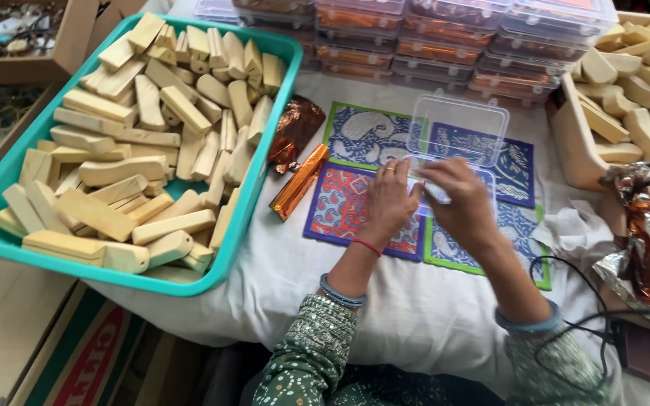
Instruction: The person wraps small wooden pieces in copper foil and places them into a clear plastic container. They then wipe a wooden piece with a white cloth and place it on the table.
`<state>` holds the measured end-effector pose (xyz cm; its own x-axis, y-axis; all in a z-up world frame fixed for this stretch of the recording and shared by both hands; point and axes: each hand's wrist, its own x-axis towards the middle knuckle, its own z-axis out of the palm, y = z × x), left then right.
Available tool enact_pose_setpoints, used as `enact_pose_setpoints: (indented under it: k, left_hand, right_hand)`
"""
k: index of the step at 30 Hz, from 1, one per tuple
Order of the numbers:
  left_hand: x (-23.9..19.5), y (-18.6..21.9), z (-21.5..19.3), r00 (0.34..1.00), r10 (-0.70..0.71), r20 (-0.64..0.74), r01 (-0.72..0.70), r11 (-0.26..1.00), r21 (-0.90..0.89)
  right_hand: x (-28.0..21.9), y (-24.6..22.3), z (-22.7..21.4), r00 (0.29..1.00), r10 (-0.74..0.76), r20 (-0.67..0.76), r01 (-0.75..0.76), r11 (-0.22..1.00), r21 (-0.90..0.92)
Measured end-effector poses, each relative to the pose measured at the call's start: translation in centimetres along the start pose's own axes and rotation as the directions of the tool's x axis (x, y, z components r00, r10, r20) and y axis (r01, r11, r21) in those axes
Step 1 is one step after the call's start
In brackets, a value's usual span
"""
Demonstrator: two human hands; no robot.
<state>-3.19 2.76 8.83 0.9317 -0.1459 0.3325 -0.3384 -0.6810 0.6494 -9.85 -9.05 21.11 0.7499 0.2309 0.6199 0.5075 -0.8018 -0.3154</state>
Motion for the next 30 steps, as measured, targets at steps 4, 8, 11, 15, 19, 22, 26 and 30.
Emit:
enact_pose_setpoints:
  k: [4,8,11,15,19,22,26,30]
  left_hand:
    - [0.0,-2.5,3.5,0.966,0.187,-0.178,-0.129,0.947,0.295]
    - [0.7,-1.9,2.5,0.991,0.100,-0.091,-0.093,0.992,0.081]
    - [1.0,-1.0,1.6,1.000,0.004,-0.014,-0.003,1.000,0.024]
    - [1.7,-1.5,2.3,0.999,-0.037,0.026,0.036,0.999,0.017]
    - [1.9,-1.3,1.9,0.997,-0.038,0.073,0.035,0.999,0.037]
    - [1.7,-1.3,1.7,0.997,-0.026,0.068,0.023,0.998,0.053]
    - [1.5,-1.5,1.9,0.999,0.005,0.036,-0.007,0.999,0.046]
    - [1.3,-3.3,4.4,0.993,0.102,-0.062,-0.100,0.994,0.032]
  right_hand:
    - [4.0,-5.4,7.4,0.922,-0.340,0.185,0.330,0.940,0.086]
    - [7.4,-7.5,13.3,0.770,-0.436,0.466,0.412,0.897,0.160]
    - [8.3,-7.8,15.8,0.735,-0.498,0.460,0.476,0.863,0.173]
    - [8.5,-7.2,17.6,0.726,-0.477,0.495,0.541,0.841,0.017]
    - [8.6,-7.1,17.2,0.709,-0.481,0.515,0.536,0.843,0.050]
    - [8.5,-7.3,16.7,0.701,-0.482,0.525,0.545,0.838,0.041]
    - [8.4,-7.3,15.9,0.678,-0.547,0.491,0.638,0.770,-0.022]
    - [7.9,-6.3,13.0,0.720,-0.541,0.435,0.619,0.784,-0.048]
